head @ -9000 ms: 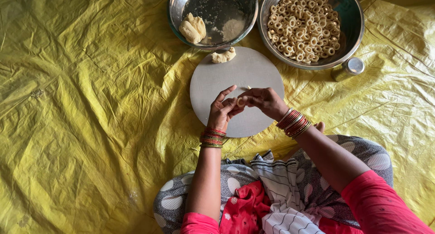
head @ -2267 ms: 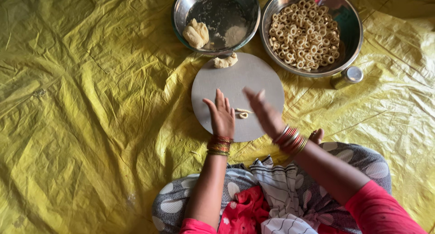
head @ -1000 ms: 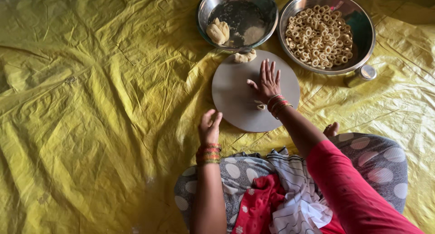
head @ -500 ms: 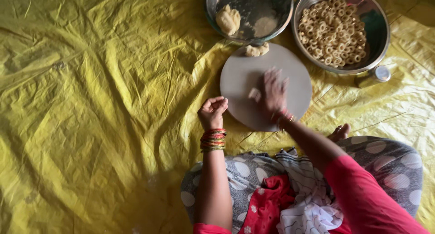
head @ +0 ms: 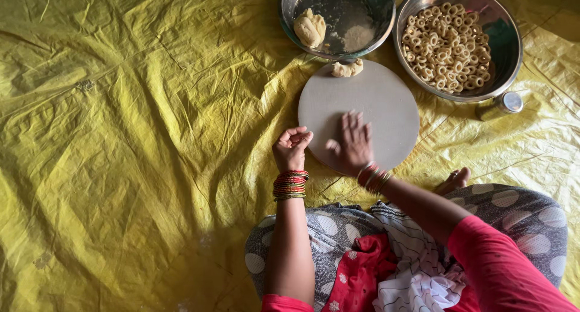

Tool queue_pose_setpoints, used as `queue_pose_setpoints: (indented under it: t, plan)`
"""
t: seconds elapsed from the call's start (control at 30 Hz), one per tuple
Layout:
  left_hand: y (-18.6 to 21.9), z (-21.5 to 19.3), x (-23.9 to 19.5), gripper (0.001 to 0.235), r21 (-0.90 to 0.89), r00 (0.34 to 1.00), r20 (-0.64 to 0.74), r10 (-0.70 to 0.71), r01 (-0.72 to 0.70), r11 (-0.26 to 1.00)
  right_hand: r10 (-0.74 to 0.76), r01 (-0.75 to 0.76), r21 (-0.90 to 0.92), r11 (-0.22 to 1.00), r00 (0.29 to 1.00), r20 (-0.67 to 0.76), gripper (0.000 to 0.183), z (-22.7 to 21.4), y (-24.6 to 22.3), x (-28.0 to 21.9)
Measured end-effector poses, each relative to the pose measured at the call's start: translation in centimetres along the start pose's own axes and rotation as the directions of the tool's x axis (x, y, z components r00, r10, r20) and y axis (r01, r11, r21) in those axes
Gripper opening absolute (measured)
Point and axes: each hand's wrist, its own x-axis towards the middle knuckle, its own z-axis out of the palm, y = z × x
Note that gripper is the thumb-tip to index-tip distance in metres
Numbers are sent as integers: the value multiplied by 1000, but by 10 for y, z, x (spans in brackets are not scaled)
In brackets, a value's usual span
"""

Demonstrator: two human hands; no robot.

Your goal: The person sits on a yellow tarp and shapes small pieces of dough into ring-shaped snacks. They roll the dough into thin ropes on a round board, then coil and join the ends to form rings, placing the finished pieces into a metal bowl.

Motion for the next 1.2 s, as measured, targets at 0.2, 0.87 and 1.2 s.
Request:
queue_pose_setpoints:
  t: [0.2,0.87,1.2]
  plan:
    - [-11,-7,0,19,-108,999,18,-30,32,994,121,-120,220,968,993,12,102,-28,8,19]
    - [-1,-7,0,22,111,990,-78,-120,128,986,371,-356,180,917,927,-60,101,-41,51,52]
    - [-17,-16,5,20,83,988,-71,-139,144,986,-22,22,-4,1000,996,85,110,-33,-22,-25]
